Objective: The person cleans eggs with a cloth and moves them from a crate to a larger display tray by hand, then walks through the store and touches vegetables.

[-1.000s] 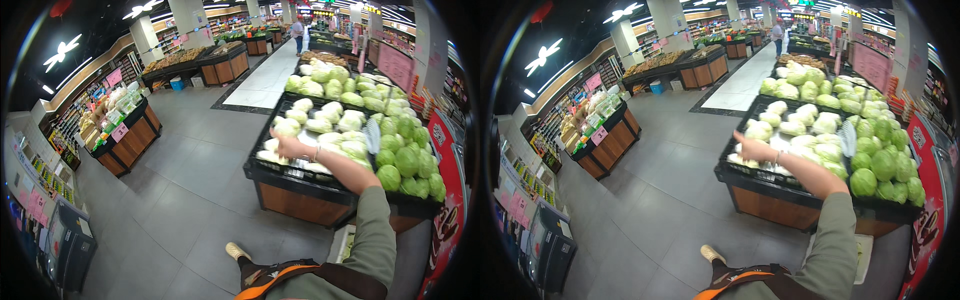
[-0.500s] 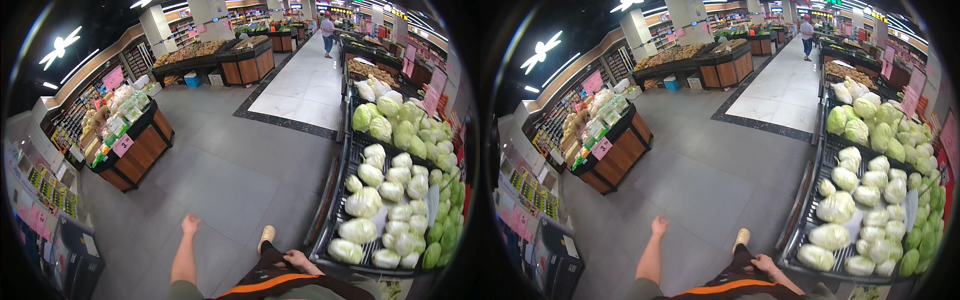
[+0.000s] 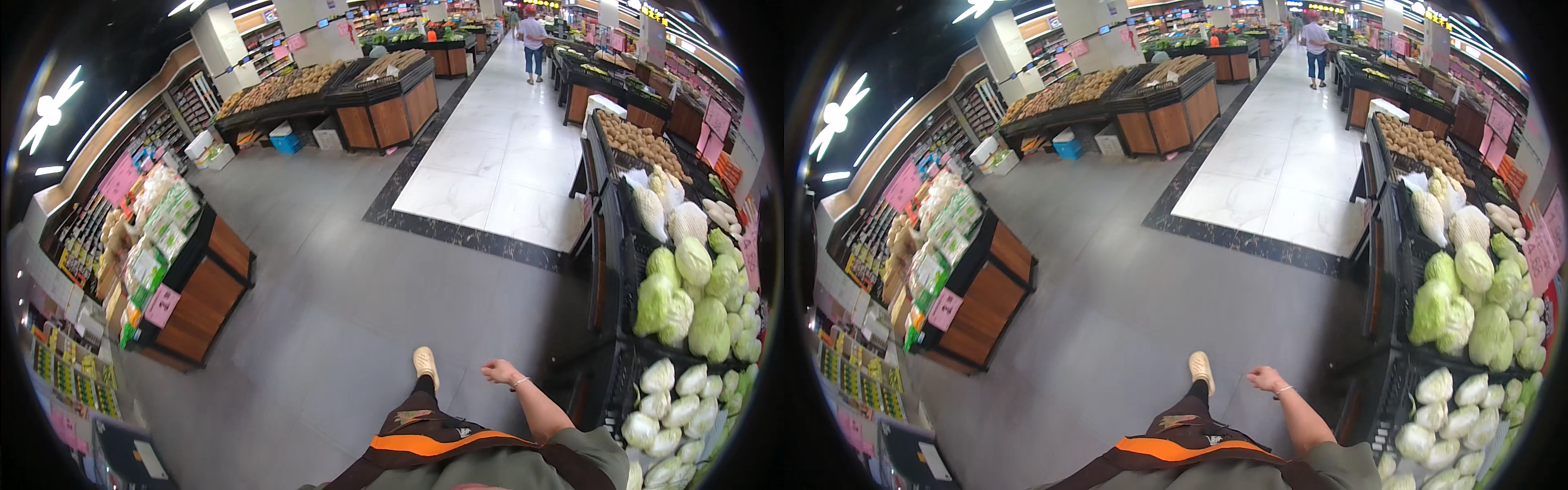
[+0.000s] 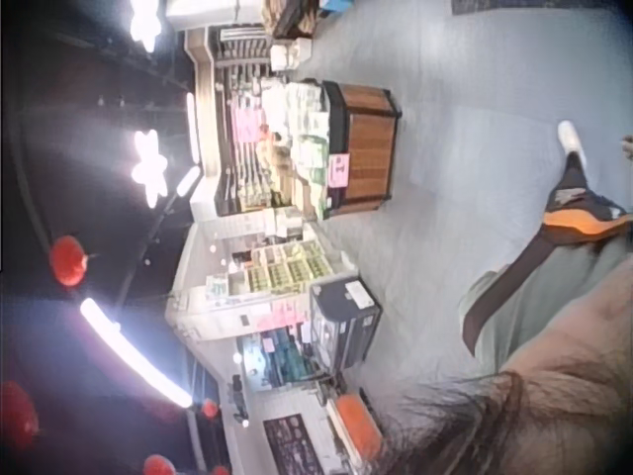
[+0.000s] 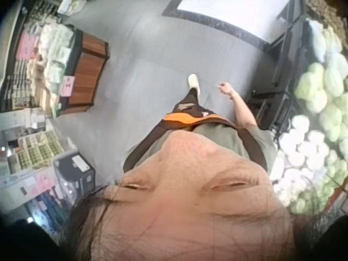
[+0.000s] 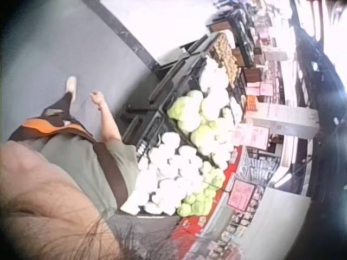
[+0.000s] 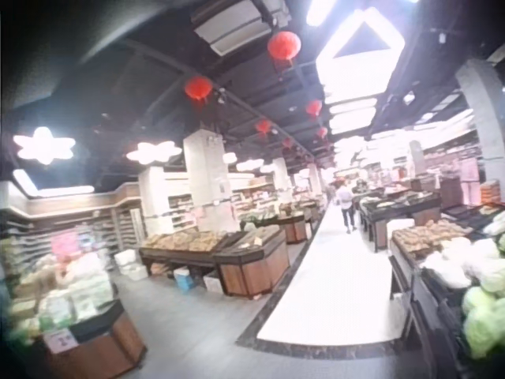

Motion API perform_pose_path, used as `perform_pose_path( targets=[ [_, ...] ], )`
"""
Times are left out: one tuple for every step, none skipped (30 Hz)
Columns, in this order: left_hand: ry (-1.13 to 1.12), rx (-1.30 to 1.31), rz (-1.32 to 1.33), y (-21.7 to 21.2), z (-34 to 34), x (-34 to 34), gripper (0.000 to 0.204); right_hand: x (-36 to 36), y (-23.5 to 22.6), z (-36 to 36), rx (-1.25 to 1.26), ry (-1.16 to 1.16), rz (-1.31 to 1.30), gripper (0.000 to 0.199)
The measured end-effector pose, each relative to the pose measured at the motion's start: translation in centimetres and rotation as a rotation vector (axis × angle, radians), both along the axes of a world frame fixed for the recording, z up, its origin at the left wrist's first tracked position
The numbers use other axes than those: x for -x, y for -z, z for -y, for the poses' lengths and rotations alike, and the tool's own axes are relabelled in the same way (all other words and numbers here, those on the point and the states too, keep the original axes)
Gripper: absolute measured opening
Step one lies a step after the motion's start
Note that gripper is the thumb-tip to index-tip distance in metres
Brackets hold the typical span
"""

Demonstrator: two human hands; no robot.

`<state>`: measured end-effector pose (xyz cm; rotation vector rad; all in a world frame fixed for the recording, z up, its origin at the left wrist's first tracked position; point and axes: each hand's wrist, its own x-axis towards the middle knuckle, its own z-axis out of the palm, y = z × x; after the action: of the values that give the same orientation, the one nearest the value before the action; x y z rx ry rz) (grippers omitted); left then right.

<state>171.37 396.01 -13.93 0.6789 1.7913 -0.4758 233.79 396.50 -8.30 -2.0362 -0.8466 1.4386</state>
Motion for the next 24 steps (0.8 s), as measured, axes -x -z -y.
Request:
perform_pose_path(
  targets=[
    [0.013, 0.011, -0.001, 0.2, -4.1, -2.1, 0.029, -3.1, 2.0, -2.2, 0.025, -0.002, 0.124, 0.026],
    [0.026, 0.012, 0.014, 0.7, -9.0, -4.7, 0.028, -6.6, 3.7, -3.5, 0.099, 0.161, 0.114, 0.020],
    [0.038, -0.013, 0.018, 0.8, -14.1, -6.9, 0.027, -9.1, 4.8, -6.0, 0.159, 0.313, 0.099, 0.017],
    [0.074, -0.046, 0.027, 1.1, -19.3, -9.3, 0.026, -11.1, 5.3, -7.0, 0.079, 0.636, -0.114, 0.016],
    [0.125, -0.096, 0.026, 1.3, -26.1, -11.7, 0.026, -12.9, 5.8, -8.1, -0.011, 0.953, -0.334, 0.016],
    [0.206, -0.149, 0.018, 1.2, -33.2, -14.9, 0.025, -14.5, 6.4, -9.3, 0.095, 1.117, -0.297, 0.019],
    [0.330, -0.224, 0.010, 1.2, -41.1, -18.8, 0.025, -15.9, 7.5, -9.8, 0.212, 1.292, -0.264, 0.021],
    [0.455, -0.344, 0.001, 1.1, -49.0, -23.0, 0.025, -16.9, 8.9, -9.9, 0.198, 1.240, -0.312, 0.022],
    [0.539, -0.502, -0.009, 0.6, -56.8, -27.1, 0.025, -18.5, 10.5, -10.6, 0.176, 1.158, -0.363, 0.025],
    [0.542, -0.714, 0.022, -0.4, -64.7, -31.6, 0.025, -20.1, 11.5, -13.4, 0.145, 1.070, -0.429, 0.030],
    [0.509, -0.941, 0.108, -2.4, -72.3, -35.4, 0.025, -20.4, 10.8, -17.5, 0.159, 1.039, -0.440, 0.033],
    [0.127, -0.881, 0.289, -4.0, -76.3, -47.2, 0.021, -22.0, 10.0, -17.7, 0.201, 1.102, -0.366, 0.037],
    [0.229, -0.849, 0.509, -6.5, -82.0, -51.6, 0.025, -23.6, 10.0, -20.5, 0.205, 1.029, -0.401, 0.045],
    [0.205, -0.879, 0.545, -8.3, -85.2, -59.3, 0.026, -25.2, 8.6, -22.8, 0.313, 1.018, -0.355, 0.048],
    [0.170, -0.837, 0.680, -9.6, -86.1, -70.0, 0.025, -28.6, 17.0, -18.6, 0.364, 1.084, -0.329, 0.046],
    [0.131, -0.823, 0.805, -11.1, -87.2, -78.5, 0.024, -32.0, 23.4, -15.9, 0.389, 1.138, -0.323, 0.044],
    [0.171, -0.825, 0.848, -10.4, -90.2, -80.8, 0.023, -37.0, 24.6, -19.7, 0.143, 1.008, -0.260, 0.038],
    [0.207, -0.822, 0.911, -8.5, -92.7, -83.2, 0.022, -42.7, 24.8, -22.8, -0.124, 0.890, -0.179, 0.032],
    [0.276, -0.792, 0.936, -6.7, -93.9, -86.9, 0.022, -48.1, 24.5, -24.2, -0.377, 0.822, -0.089, 0.028],
    [0.400, -0.706, 0.690, -7.2, -94.5, -86.4, 0.024, -49.4, 22.2, -32.2, 0.113, 0.933, -0.220, 0.022],
    [0.355, -0.641, 0.596, -5.8, -93.4, -85.8, 0.025, -53.6, 19.8, -37.8, 0.250, 0.983, -0.262, 0.018],
    [0.621, -0.474, 0.597, -3.3, -94.8, -83.9, 0.029, -58.2, 17.7, -43.8, 0.272, 0.993, -0.289, 0.016],
    [0.628, -0.452, 0.551, -0.7, -94.6, -83.7, 0.034, -62.9, 16.0, -48.8, 0.236, 1.022, -0.305, 0.017],
    [0.479, -0.409, 0.474, 2.7, -95.0, -82.2, 0.039, -67.7, 14.3, -54.4, 0.141, 1.015, -0.357, 0.021]
  ],
)
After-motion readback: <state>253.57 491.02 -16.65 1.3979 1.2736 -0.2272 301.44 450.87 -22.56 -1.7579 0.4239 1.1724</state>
